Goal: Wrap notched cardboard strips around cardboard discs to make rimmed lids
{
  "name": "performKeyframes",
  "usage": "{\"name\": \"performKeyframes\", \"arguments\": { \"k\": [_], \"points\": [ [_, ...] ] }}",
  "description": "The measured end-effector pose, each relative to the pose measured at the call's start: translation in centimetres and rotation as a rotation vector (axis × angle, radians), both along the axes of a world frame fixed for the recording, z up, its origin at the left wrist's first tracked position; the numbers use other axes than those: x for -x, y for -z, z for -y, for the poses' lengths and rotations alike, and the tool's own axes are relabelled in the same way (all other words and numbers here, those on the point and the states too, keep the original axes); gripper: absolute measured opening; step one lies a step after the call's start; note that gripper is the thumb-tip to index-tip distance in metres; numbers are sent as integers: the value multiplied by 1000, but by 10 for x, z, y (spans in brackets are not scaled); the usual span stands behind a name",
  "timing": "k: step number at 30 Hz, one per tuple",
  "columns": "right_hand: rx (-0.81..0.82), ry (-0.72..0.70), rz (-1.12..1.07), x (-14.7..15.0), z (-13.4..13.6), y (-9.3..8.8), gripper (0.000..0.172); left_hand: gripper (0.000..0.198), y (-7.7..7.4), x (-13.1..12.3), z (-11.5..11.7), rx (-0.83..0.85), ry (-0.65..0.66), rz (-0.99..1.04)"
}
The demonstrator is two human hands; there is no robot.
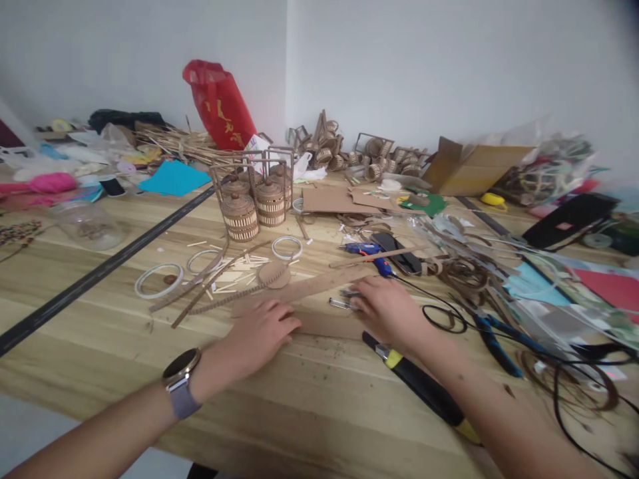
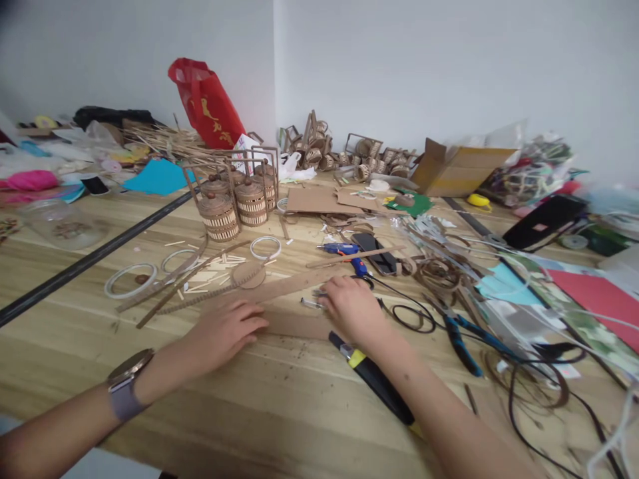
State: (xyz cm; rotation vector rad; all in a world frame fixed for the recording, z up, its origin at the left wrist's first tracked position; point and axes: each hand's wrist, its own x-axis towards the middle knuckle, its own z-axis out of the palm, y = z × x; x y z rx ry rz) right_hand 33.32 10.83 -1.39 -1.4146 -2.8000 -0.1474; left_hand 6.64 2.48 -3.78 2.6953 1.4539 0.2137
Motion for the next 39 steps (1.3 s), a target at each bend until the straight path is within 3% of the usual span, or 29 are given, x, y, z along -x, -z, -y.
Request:
{"name": "performKeyframes", "arguments": {
  "k": [6, 10, 15, 18, 19, 21, 23, 26, 32, 36, 39],
  "points": [
    [-123, 167, 49, -7, -66, -1, 21, 16, -2, -9, -2, 13, -3, 9],
    [-119, 148, -20, 0, -81, -2, 18, 14, -11, -14, 7, 31, 2, 64],
    [-104, 100, -278, 1, -66, -38, 12, 17, -20, -16, 17, 54, -23, 302],
    [-31, 90, -494, -2, -44, -66, 24, 19, -25, -22, 18, 192, -79, 556],
    [46, 84, -636, -2, -36, -73, 28, 21, -27, -26, 17, 268, -109, 643],
    [347, 103, -1108, -1, -18, -78, 28, 25, -30, -35, 15, 421, -160, 802],
    [634, 157, -1462, 3, -3, -76, 28, 32, -32, -45, 12, 551, -179, 935],
    [852, 248, -1658, 9, 12, -65, 31, 39, -32, -60, 9, 762, -135, 1101],
    [885, 326, -1748, 12, 22, -43, 31, 46, -28, -74, 12, 1172, -3, 1194],
    [892, 349, -1720, 14, 41, -27, 37, 53, -24, -73, 11, 1210, 47, 1236],
    [975, 328, -1549, 17, 61, -15, 35, 53, -19, -73, 8, 1186, 32, 1269]
  ]
}}
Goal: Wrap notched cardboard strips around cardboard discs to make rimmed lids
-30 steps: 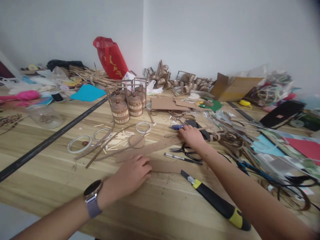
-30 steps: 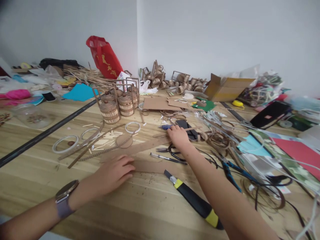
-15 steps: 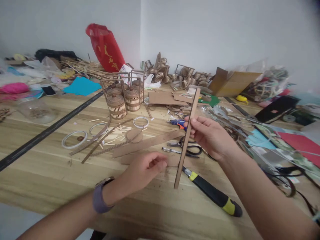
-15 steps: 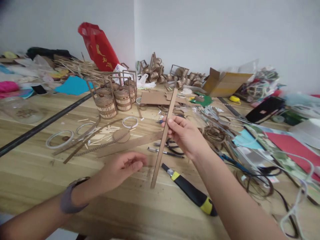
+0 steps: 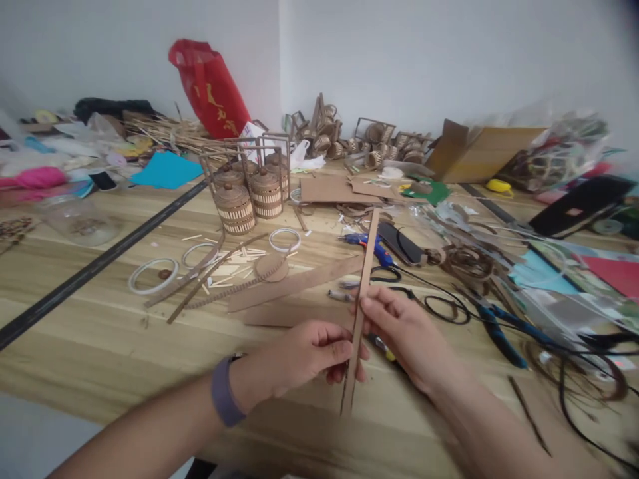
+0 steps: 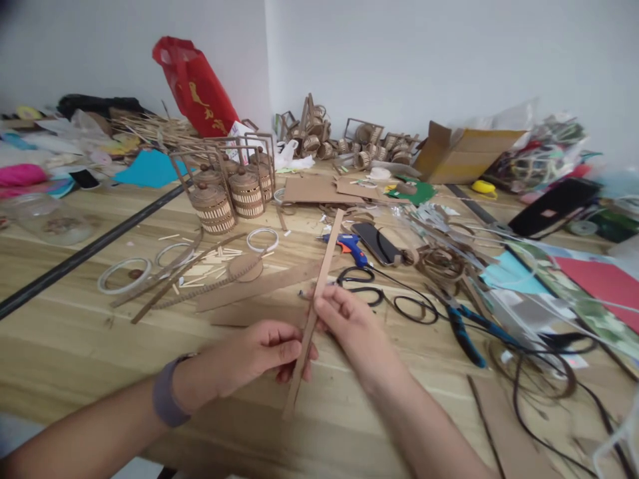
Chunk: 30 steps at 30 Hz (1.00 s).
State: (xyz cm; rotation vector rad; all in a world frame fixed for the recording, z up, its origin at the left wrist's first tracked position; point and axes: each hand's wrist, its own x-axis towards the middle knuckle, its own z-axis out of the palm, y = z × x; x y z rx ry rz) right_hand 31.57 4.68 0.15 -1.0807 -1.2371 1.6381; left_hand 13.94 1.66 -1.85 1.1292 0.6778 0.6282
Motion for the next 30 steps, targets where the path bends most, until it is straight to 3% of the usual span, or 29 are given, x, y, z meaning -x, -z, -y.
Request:
{"name": "performKeyframes", "arguments": {
  "k": [4, 7, 9, 12, 14, 16, 21, 30],
  "points": [
    [-7, -149, 46, 1, 14, 15, 33, 42, 7, 0, 0, 13, -55, -34],
    [2, -58, 28, -3, 12, 28, 34, 32, 7, 5, -1, -90, -69, -196],
    [-3, 60, 61, -7, 10, 36, 36, 27, 5, 12, -5, -367, -156, -455],
    [17, 193, 108, -15, 9, 41, 39, 27, 7, 24, -15, -851, -404, -1056],
    [36, 213, 127, -19, 9, 43, 39, 38, 15, 29, -20, -956, -498, -1439],
    [47, 196, 165, -22, 10, 44, 39, 48, 26, 30, -21, -962, -480, -1664],
    [56, 183, 212, -25, 10, 48, 36, 53, 41, 21, -14, -981, -402, -1709],
    [44, 161, 236, -25, 11, 49, 32, 50, 27, 20, -13, -978, -336, -1665]
  ]
}}
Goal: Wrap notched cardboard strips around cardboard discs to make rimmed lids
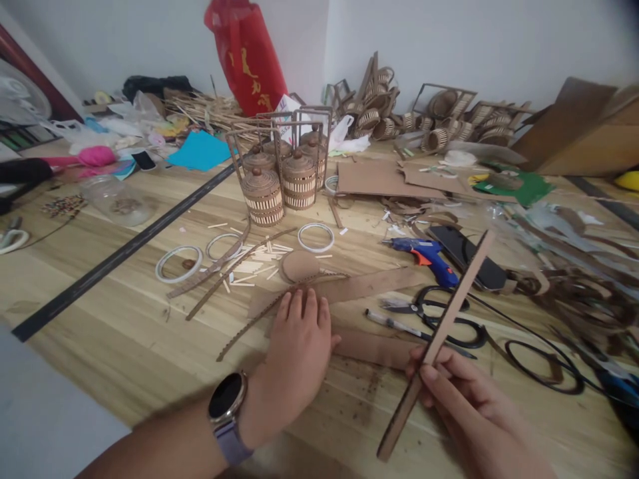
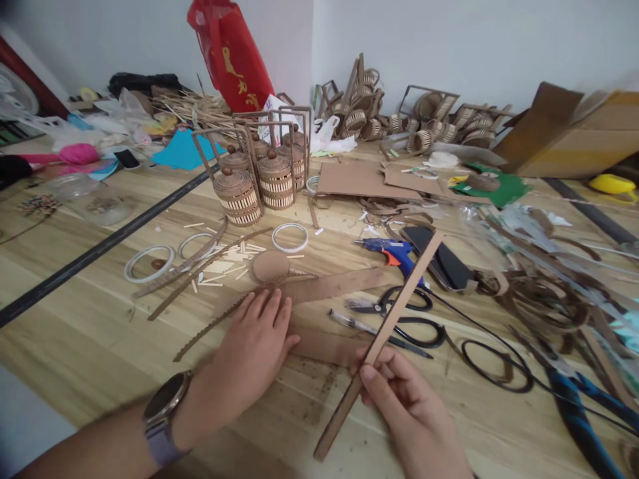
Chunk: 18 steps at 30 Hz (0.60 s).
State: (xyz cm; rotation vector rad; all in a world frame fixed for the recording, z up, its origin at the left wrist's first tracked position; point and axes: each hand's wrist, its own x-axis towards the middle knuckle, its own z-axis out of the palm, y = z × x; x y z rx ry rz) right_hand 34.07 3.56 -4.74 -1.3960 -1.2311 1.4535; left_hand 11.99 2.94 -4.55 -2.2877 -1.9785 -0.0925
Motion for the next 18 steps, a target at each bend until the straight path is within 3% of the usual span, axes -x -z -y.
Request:
{"name": "performKeyframes", "arguments": {
  "k": [5, 8, 11, 13, 18],
  "points": [
    [2, -34, -15, 2, 1, -2, 32, 42, -5, 9, -8, -25, -19, 45],
    [8, -80, -154, 5, 3, -9, 34, 39, -6, 12, -8, -64, -4, 108],
    [100, -139, -350, 8, 4, -16, 34, 31, -12, 6, -1, -72, 196, 397],
    [137, -128, -416, 11, 5, -19, 33, 30, -18, -1, 8, 142, 343, 698],
    [166, -116, -526, 13, 7, -19, 24, 39, -24, -15, 23, 1079, 240, 1432]
  ]
}}
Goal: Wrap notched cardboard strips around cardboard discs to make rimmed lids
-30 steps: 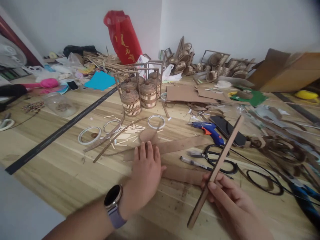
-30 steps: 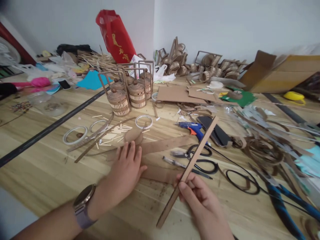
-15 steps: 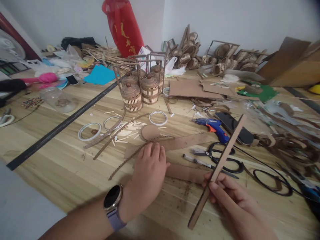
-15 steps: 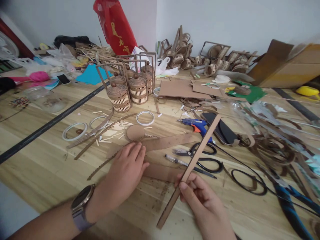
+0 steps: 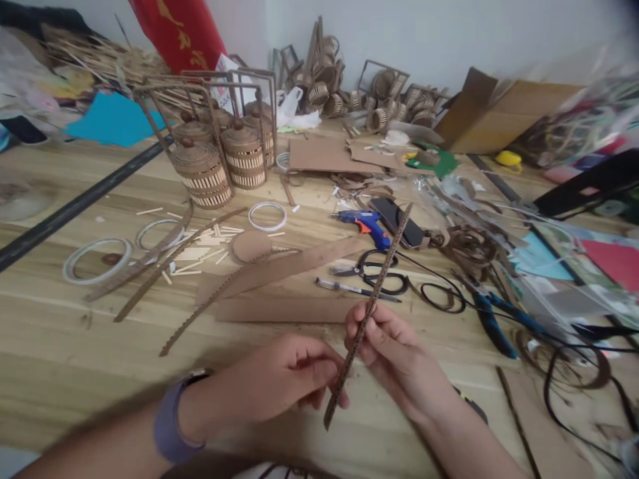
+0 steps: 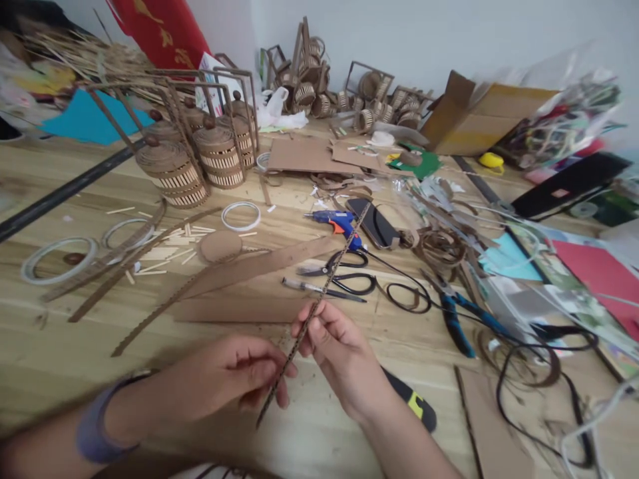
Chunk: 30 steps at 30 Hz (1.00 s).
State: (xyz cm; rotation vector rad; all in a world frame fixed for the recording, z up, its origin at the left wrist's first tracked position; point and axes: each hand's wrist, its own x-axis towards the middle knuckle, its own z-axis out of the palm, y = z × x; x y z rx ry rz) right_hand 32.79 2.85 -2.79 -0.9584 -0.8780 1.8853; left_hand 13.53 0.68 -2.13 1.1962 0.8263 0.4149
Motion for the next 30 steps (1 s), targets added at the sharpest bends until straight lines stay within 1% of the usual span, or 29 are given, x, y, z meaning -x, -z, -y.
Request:
{"name": "performKeyframes", "arguments": {
  "k": [1, 2, 5, 9, 11, 14, 17, 20, 24, 25, 27, 28, 30],
  "points": [
    [0, -11, -26, 0, 1, 0, 23, 41, 1, -1, 1, 116, 9, 99],
    [1, -19, -49, 0, 1, 1, 21, 43, 2, -2, 1, 192, 8, 173],
    [4, -32, -88, 0, 2, 1, 18, 47, 5, -1, -1, 290, 1, 254],
    [-17, -38, -85, 1, 2, 1, 17, 48, 6, 0, -2, 342, 1, 271],
    [-31, -42, -72, 1, 1, 1, 20, 46, 5, 0, -2, 318, -46, 258],
    [-67, -35, -18, 1, 1, 2, 28, 41, 3, -1, -2, 240, -127, 227],
    [-114, -45, 81, 0, 2, 3, 30, 41, 4, -2, -3, 226, -137, 210],
    [-117, -39, 119, 1, 3, 3, 28, 45, 6, -1, -3, 270, -108, 259],
    [-103, -9, 134, 3, 1, 2, 32, 47, 10, 1, -2, 421, -50, 331],
    [-121, -3, 166, 2, 0, 2, 33, 46, 11, 2, -2, 451, -58, 340],
    [-206, 15, 290, 1, 0, 4, 36, 43, 11, 3, -4, 463, -117, 365],
    [-276, 37, 374, 1, 0, 4, 34, 41, 11, 3, -5, 452, -166, 380],
    [-472, 90, 564, 1, 3, 4, 23, 39, 10, 4, -8, 423, -278, 403]
  ]
}}
